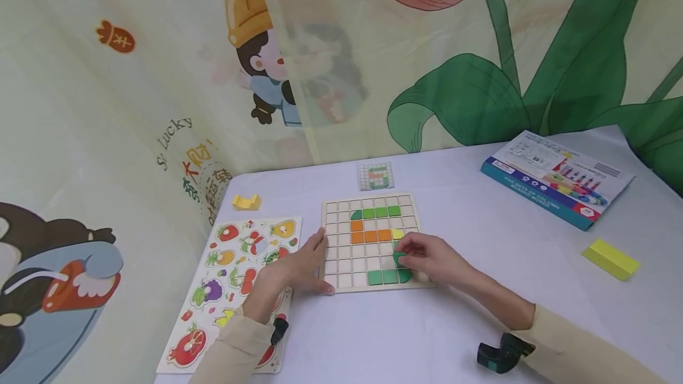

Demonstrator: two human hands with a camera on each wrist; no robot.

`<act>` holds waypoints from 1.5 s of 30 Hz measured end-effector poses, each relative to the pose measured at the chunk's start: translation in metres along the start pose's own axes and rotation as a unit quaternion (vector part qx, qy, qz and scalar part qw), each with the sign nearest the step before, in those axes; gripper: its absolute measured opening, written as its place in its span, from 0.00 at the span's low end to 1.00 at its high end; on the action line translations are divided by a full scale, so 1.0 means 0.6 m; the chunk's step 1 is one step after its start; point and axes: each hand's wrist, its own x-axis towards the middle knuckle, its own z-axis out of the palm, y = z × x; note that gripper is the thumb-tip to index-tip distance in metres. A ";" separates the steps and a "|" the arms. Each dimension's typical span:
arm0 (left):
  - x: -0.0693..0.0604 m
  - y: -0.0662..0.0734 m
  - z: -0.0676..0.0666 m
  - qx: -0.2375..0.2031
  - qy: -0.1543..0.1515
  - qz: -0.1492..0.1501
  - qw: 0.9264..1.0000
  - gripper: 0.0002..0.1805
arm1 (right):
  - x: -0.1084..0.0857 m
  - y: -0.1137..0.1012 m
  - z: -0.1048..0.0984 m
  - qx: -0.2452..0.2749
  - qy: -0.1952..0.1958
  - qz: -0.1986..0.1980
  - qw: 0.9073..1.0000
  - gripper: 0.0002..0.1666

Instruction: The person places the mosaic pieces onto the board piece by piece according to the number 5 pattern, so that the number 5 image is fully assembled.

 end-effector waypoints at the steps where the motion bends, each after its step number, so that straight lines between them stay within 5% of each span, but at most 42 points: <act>1: 0.000 0.000 0.000 0.000 -0.001 -0.001 1.000 0.59 | 0.004 -0.003 0.005 0.016 -0.006 0.002 1.000 0.13; 6: 0.002 0.005 0.000 -0.002 -0.002 0.004 1.000 0.58 | 0.019 -0.013 0.025 0.065 -0.049 0.006 0.997 0.20; 11: 0.002 0.009 -0.003 -0.002 0.002 0.007 1.000 0.58 | 0.026 -0.020 0.034 0.056 -0.078 -0.013 0.995 0.23; 21: 0.003 0.012 -0.008 0.006 -0.001 0.003 1.000 0.58 | 0.045 -0.023 0.057 0.045 -0.082 -0.023 0.995 0.16; 33: 0.003 0.006 -0.004 0.006 0.002 0.002 1.000 0.59 | 0.055 -0.030 0.082 -0.066 -0.062 -0.046 0.995 0.08; 45: -0.002 0.000 -0.002 0.000 0.002 -0.001 1.000 0.59 | 0.056 -0.033 0.095 -0.161 -0.050 -0.114 0.979 0.05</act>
